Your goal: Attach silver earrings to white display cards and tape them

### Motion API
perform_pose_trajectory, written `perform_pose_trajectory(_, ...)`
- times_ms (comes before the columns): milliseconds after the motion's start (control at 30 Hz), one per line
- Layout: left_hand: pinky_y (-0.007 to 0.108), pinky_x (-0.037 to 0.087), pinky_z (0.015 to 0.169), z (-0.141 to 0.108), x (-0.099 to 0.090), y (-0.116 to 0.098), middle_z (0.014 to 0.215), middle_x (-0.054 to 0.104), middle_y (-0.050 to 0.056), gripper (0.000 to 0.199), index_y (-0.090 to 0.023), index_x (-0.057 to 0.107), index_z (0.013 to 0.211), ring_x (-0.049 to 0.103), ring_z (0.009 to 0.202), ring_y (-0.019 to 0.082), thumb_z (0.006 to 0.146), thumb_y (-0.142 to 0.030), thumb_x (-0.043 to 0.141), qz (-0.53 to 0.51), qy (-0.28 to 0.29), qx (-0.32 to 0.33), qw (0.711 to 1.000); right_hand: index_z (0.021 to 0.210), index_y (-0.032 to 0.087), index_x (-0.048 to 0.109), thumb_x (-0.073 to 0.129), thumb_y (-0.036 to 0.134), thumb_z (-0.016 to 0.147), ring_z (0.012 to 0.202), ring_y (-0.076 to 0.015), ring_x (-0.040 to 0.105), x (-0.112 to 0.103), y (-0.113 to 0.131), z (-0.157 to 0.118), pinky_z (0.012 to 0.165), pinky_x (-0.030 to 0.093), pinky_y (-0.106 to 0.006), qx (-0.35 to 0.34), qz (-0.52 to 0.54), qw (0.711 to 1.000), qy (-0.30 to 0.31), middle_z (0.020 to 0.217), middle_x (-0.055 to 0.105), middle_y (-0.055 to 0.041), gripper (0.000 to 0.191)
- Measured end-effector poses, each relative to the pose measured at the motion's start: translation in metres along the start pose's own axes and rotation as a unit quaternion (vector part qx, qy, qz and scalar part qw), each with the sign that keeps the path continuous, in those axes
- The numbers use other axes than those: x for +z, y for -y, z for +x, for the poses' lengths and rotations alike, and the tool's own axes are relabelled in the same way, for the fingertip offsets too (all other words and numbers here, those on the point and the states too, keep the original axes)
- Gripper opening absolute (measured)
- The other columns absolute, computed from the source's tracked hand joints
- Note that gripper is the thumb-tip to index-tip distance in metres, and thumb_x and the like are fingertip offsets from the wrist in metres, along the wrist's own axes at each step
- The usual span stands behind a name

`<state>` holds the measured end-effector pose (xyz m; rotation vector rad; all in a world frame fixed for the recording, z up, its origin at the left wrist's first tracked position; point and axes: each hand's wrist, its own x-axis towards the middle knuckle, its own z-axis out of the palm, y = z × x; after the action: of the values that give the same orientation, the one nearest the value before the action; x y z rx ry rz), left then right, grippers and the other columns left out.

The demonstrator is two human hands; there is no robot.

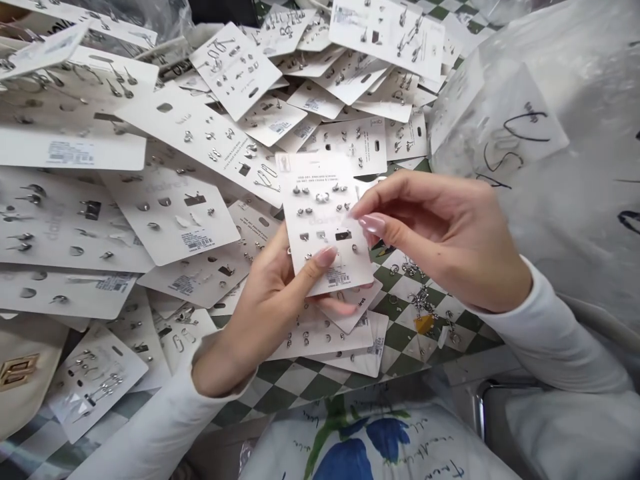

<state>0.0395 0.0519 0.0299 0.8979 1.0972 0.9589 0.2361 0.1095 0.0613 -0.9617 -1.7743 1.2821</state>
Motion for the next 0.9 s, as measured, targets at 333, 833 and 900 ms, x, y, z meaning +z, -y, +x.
perform_pose_trajectory(333, 0.037, 0.072, 0.076, 0.000, 0.003, 0.008, 0.112, 0.078, 0.006, 0.044, -0.023, 0.060, 0.128, 0.079, 0.088, 0.028, 0.089, -0.032, 0.080, 0.020, -0.017, -0.001, 1.000, 0.097, 0.024, 0.067, 0.061, 0.012, 0.098, 0.086, -0.0170, 0.067, 0.000, -0.004, -0.004, 0.078, 0.060, -0.030, -0.004, -0.068, 0.997, 0.045, 0.097, 0.069, -0.0013, 0.013)
perform_pose_trajectory(833, 0.035, 0.071, 0.073, -0.003, 0.013, 0.009, 0.101, 0.072, 0.004, 0.033, -0.024, 0.062, 0.117, 0.075, 0.084, 0.023, 0.089, -0.027, 0.078, 0.083, -0.021, 0.034, 0.996, 0.108, 0.029, 0.044, 0.060, 0.001, 0.086, 0.075, -0.0178, 0.064, 0.012, -0.011, -0.010, 0.068, 0.057, -0.032, 0.063, -0.068, 0.994, 0.064, 0.084, 0.065, 0.0032, 0.039)
perform_pose_trajectory(900, 0.036, 0.071, 0.077, -0.004, 0.014, 0.009, 0.103, 0.072, 0.004, 0.030, -0.024, 0.062, 0.116, 0.075, 0.089, 0.024, 0.090, -0.027, 0.076, 0.067, -0.015, 0.032, 0.997, 0.107, 0.028, 0.043, 0.059, 0.001, 0.087, 0.072, -0.0165, 0.062, 0.012, -0.011, -0.010, 0.066, 0.057, -0.031, 0.066, -0.081, 0.992, 0.067, 0.084, 0.065, 0.0032, 0.037)
